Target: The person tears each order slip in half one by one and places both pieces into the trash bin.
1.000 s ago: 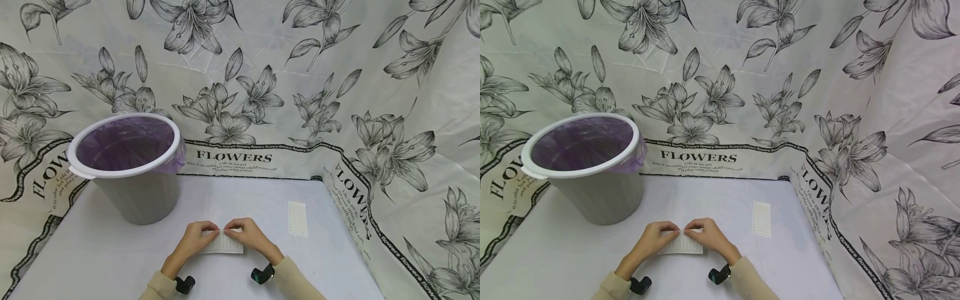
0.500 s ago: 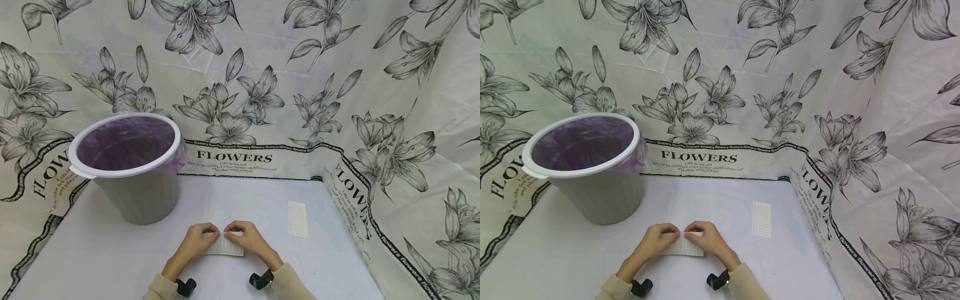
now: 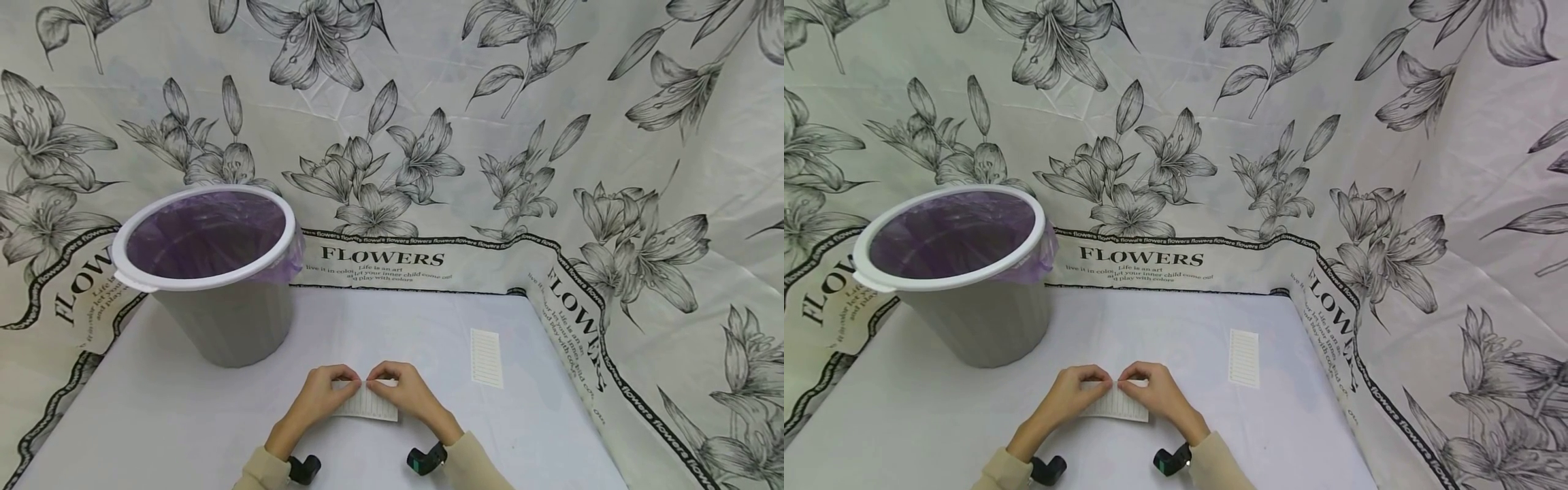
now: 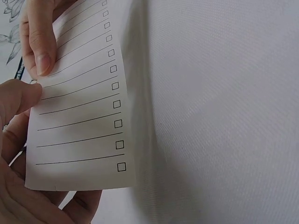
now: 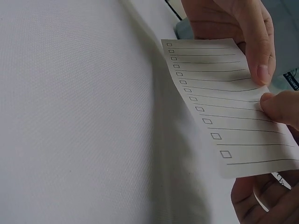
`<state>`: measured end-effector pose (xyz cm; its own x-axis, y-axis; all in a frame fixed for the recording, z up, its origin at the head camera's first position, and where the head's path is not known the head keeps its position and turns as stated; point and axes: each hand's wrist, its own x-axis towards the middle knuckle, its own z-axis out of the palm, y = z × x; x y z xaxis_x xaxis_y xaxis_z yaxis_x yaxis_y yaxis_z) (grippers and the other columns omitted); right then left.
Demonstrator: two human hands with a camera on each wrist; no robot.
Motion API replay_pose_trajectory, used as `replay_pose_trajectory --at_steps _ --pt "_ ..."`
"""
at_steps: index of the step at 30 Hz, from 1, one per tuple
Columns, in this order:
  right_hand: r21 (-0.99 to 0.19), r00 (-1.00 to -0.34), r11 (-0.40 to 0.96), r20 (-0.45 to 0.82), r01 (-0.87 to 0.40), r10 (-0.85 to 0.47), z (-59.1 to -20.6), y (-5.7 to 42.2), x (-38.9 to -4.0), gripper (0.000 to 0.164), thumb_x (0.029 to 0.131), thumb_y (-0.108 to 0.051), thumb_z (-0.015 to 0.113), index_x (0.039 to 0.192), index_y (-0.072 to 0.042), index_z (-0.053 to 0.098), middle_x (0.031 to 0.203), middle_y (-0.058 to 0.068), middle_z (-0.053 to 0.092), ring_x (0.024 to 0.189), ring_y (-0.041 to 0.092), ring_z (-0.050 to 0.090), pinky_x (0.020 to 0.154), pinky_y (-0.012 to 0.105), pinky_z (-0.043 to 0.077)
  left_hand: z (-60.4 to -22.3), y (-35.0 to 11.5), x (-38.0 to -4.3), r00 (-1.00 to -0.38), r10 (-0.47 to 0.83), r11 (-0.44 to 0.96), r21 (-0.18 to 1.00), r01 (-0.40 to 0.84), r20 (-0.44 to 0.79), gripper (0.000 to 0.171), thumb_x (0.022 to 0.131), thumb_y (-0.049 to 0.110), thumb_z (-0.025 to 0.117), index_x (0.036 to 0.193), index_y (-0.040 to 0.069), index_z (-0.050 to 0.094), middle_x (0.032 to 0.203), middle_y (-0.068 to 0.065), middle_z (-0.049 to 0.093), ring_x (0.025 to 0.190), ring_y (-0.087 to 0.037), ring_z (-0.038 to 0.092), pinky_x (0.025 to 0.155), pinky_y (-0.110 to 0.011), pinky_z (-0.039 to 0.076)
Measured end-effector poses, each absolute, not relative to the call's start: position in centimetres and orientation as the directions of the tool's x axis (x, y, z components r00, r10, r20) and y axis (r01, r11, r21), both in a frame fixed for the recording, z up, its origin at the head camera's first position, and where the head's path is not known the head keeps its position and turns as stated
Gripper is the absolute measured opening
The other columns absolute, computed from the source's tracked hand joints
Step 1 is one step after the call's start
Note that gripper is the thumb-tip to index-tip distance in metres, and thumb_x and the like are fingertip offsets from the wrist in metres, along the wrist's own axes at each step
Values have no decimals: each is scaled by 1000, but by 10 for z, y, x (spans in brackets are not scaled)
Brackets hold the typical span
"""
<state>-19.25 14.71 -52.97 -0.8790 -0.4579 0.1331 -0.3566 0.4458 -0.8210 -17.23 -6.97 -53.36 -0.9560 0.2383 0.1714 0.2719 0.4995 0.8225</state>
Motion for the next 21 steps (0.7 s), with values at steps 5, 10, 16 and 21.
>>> replay_pose_trajectory --at_steps 5,10,16,21 --pt "-824 -882 445 130 -350 -454 -527 147 -192 9 98 -27 72 99 -19 76 102 -6 77 108 21 72 97 46 54 -533 -70 -173 -955 243 494 825 275 172 5 95 17 73 93 15 77 96 0 78 105 -28 73 96 -55 55" --pt "-831 -883 437 130 -345 -451 -527 147 -192 8 97 -24 72 100 -17 76 103 -5 77 107 20 72 96 39 55 -534 -69 -173 -953 245 490 826 278 176 5 95 16 73 93 14 77 96 0 78 106 -29 73 97 -56 54" --pt "-831 -884 436 132 -345 -449 -528 146 -193 8 97 -23 73 100 -17 77 102 -5 77 106 19 72 96 39 55 -533 -68 -172 -958 231 491 829 267 171 5 95 16 73 91 14 77 94 1 78 105 -29 73 96 -57 54" --pt "-834 -884 428 140 -347 -445 -528 145 -193 8 97 -23 73 100 -17 77 101 -4 77 105 18 71 97 43 56 -532 -69 -172 -960 231 474 844 251 156 7 95 18 73 91 14 77 94 1 77 105 -30 72 96 -57 54"
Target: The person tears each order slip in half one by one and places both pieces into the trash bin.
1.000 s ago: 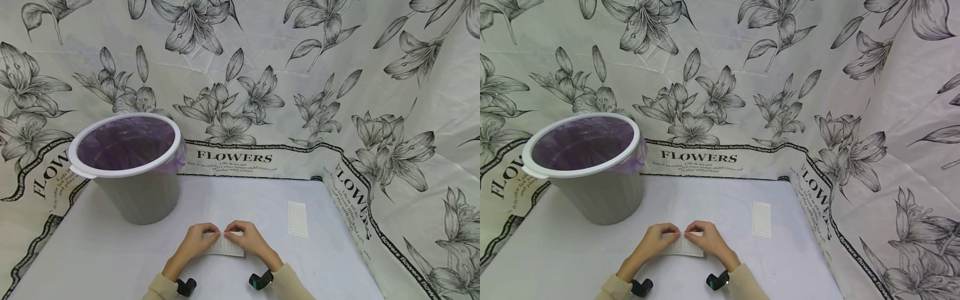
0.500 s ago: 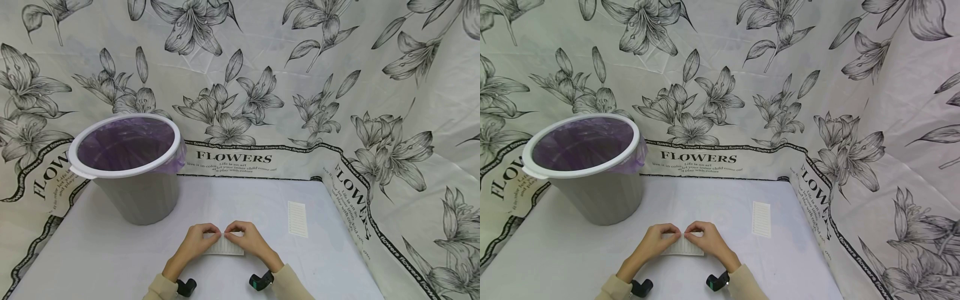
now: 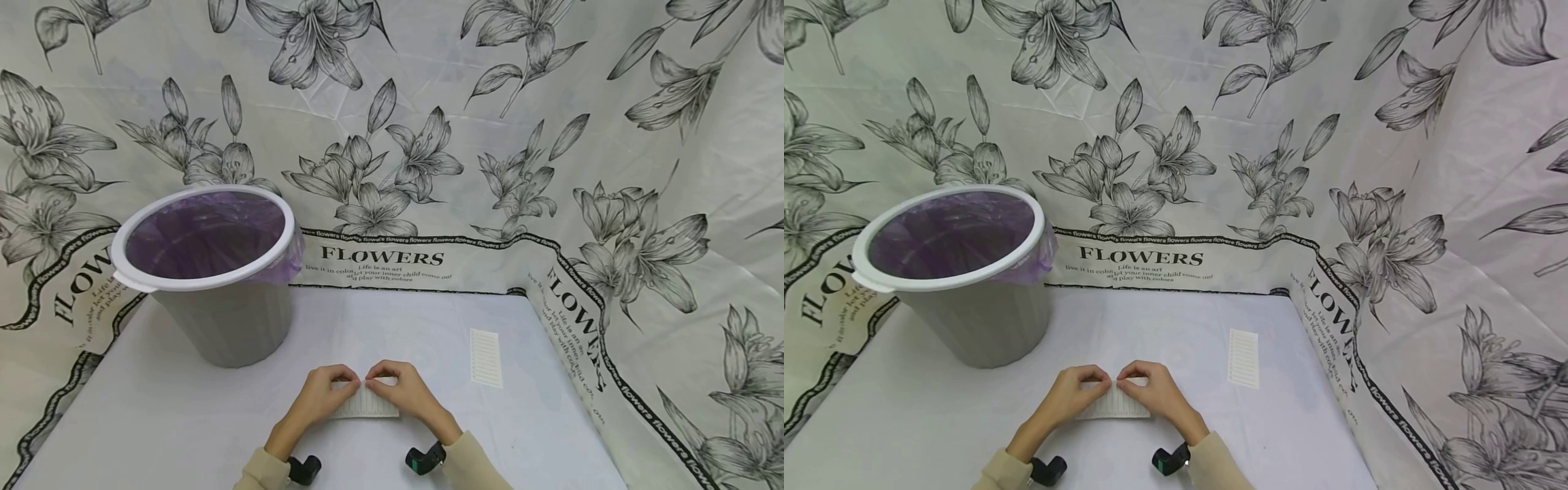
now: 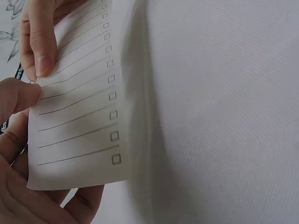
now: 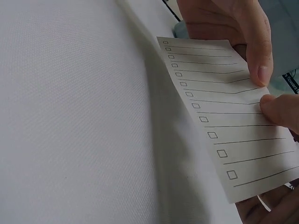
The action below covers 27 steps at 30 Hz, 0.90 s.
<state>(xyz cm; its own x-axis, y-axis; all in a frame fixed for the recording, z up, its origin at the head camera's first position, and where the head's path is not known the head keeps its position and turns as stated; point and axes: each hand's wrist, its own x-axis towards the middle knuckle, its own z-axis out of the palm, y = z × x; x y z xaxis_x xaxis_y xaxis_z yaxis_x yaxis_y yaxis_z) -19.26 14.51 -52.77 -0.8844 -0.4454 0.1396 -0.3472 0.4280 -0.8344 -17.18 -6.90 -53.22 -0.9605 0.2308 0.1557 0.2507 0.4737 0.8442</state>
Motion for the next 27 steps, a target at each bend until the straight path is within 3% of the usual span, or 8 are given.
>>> replay_pose_trajectory --at_steps 4,18,27 --pt "-836 -884 421 150 -353 -443 -528 145 -193 8 96 -23 74 100 -16 78 101 -3 77 104 16 71 98 48 54 -533 -72 -172 -964 228 472 850 232 137 8 96 18 71 91 14 77 95 1 78 107 -31 73 97 -56 55" --pt "-841 -892 431 124 -327 -434 -529 144 -191 8 96 -24 75 99 -18 78 99 -5 78 103 15 70 96 40 54 -534 -72 -172 -967 221 488 844 221 126 7 95 19 73 91 16 78 94 3 78 105 -26 73 96 -53 55" --pt "-849 -895 419 130 -324 -427 -531 143 -190 8 96 -26 75 98 -20 78 100 -6 77 103 18 71 95 44 55 -533 -71 -172 -962 228 496 833 244 146 7 94 18 74 90 16 78 92 4 78 102 -23 73 93 -51 56"
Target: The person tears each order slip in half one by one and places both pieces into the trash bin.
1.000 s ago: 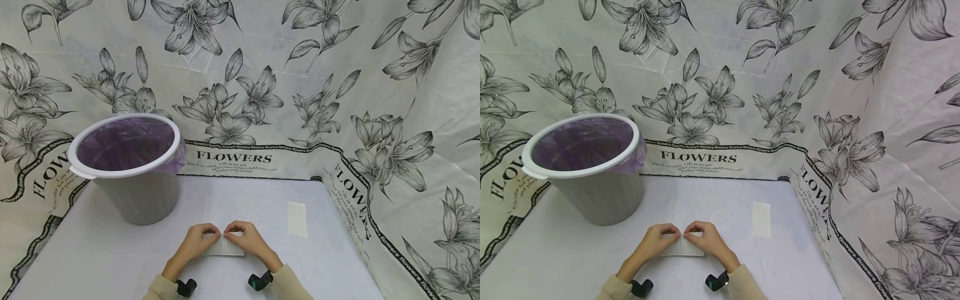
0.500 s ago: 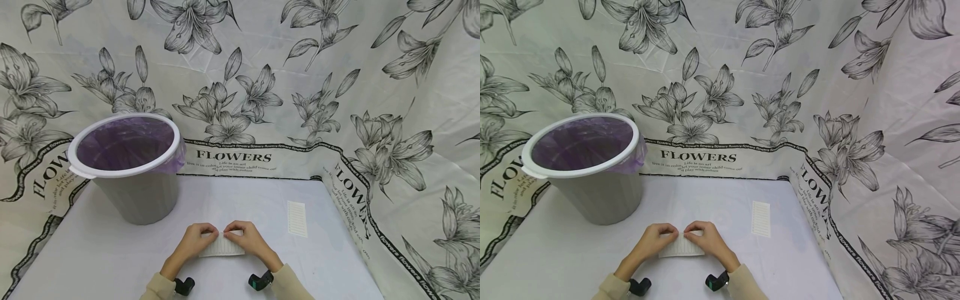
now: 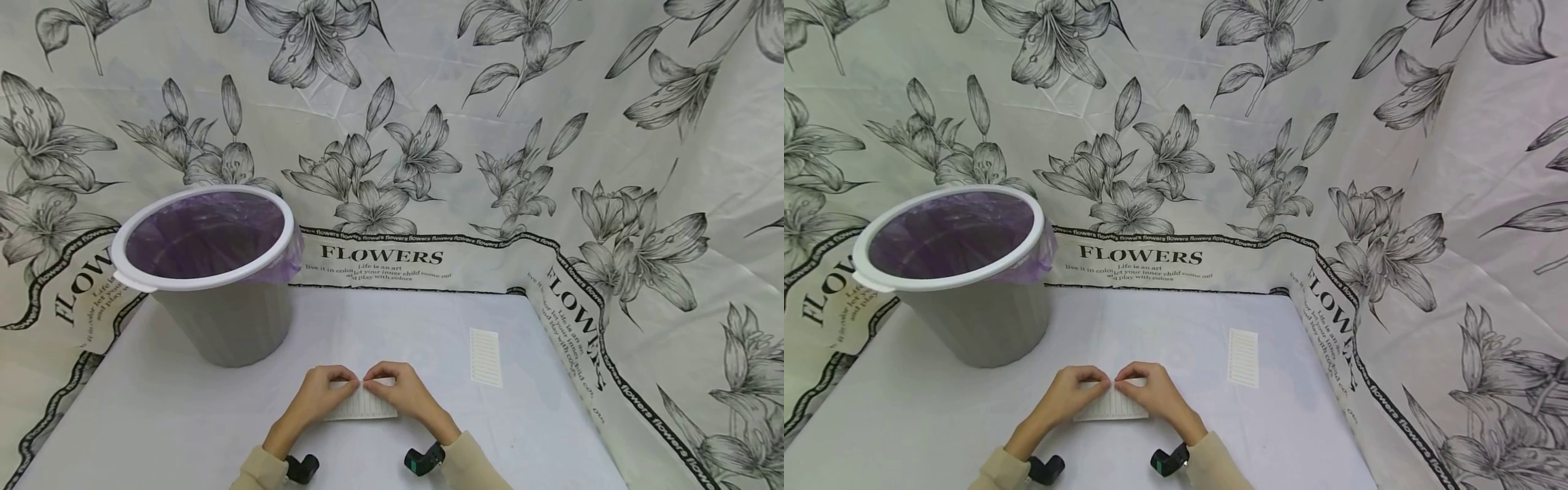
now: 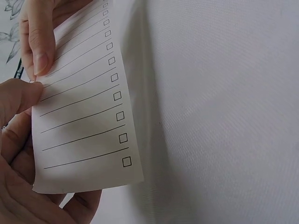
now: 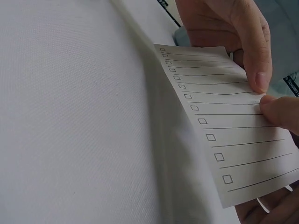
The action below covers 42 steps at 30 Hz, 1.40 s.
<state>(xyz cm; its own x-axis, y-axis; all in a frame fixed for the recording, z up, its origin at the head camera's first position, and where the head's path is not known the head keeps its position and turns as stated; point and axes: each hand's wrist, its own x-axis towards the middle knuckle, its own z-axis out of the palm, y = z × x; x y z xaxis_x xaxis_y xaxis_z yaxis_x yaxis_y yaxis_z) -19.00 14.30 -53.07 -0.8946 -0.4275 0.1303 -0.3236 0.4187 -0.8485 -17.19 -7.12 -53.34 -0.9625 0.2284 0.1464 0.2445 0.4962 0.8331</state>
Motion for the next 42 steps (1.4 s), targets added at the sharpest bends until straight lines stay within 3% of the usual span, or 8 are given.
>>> replay_pose_trajectory --at_steps 15,32,42 --pt "-836 -900 446 123 -321 -419 -530 141 -192 7 96 -25 74 98 -19 77 100 -6 77 103 14 69 97 46 54 -531 -71 -172 -962 224 508 824 250 154 6 94 16 74 91 14 79 92 3 78 101 -25 73 94 -53 55" --pt "-818 -898 466 131 -338 -420 -535 145 -189 7 96 -26 74 97 -19 77 99 -6 77 102 14 71 89 35 56 -533 -68 -174 -957 259 515 819 254 135 7 93 15 74 90 12 79 94 -1 79 102 -28 73 92 -53 56" --pt "-817 -890 459 135 -349 -436 -536 147 -189 7 97 -27 73 97 -21 76 99 -6 77 99 12 71 89 38 56 -532 -68 -175 -962 257 509 833 215 91 11 92 17 72 90 11 81 94 -2 79 100 -27 74 90 -51 57"
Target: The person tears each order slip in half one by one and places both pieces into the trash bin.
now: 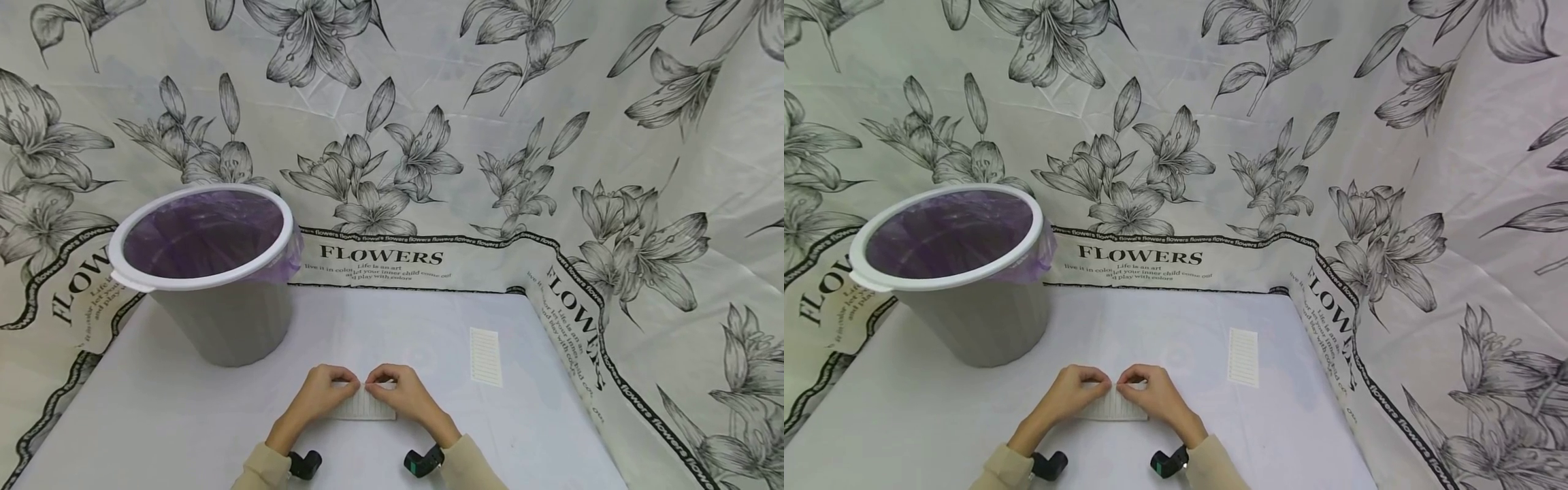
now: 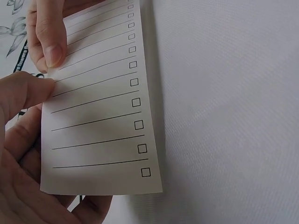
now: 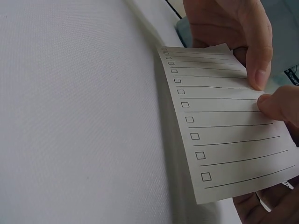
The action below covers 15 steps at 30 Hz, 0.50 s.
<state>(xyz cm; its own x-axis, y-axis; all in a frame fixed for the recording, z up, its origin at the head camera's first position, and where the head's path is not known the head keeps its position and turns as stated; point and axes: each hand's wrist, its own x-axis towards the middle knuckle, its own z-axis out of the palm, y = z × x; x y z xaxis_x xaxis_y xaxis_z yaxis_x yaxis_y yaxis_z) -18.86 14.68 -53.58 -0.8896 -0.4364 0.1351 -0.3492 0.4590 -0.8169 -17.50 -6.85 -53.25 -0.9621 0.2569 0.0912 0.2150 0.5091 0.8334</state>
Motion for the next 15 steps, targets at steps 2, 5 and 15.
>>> replay_pose_trajectory --at_steps 2,5,15 --pt "-817 -887 456 136 -352 -442 -536 146 -189 7 97 -26 73 98 -20 77 99 -6 77 98 11 71 88 36 55 -533 -69 -175 -963 255 507 837 206 82 11 92 17 72 89 10 81 94 -3 79 99 -27 74 90 -52 57" --pt "-821 -883 449 134 -353 -449 -536 146 -189 7 97 -25 73 98 -19 77 99 -6 77 98 10 71 87 34 55 -533 -69 -176 -964 256 508 838 198 73 11 92 17 73 88 10 81 93 -3 79 98 -26 73 90 -51 57" --pt "-803 -875 459 151 -380 -460 -536 144 -190 5 96 -19 72 97 -19 77 96 -6 77 96 6 69 86 33 55 -535 -70 -178 -967 252 507 848 154 25 12 91 19 73 89 9 80 93 -2 78 94 -19 70 85 -45 56"
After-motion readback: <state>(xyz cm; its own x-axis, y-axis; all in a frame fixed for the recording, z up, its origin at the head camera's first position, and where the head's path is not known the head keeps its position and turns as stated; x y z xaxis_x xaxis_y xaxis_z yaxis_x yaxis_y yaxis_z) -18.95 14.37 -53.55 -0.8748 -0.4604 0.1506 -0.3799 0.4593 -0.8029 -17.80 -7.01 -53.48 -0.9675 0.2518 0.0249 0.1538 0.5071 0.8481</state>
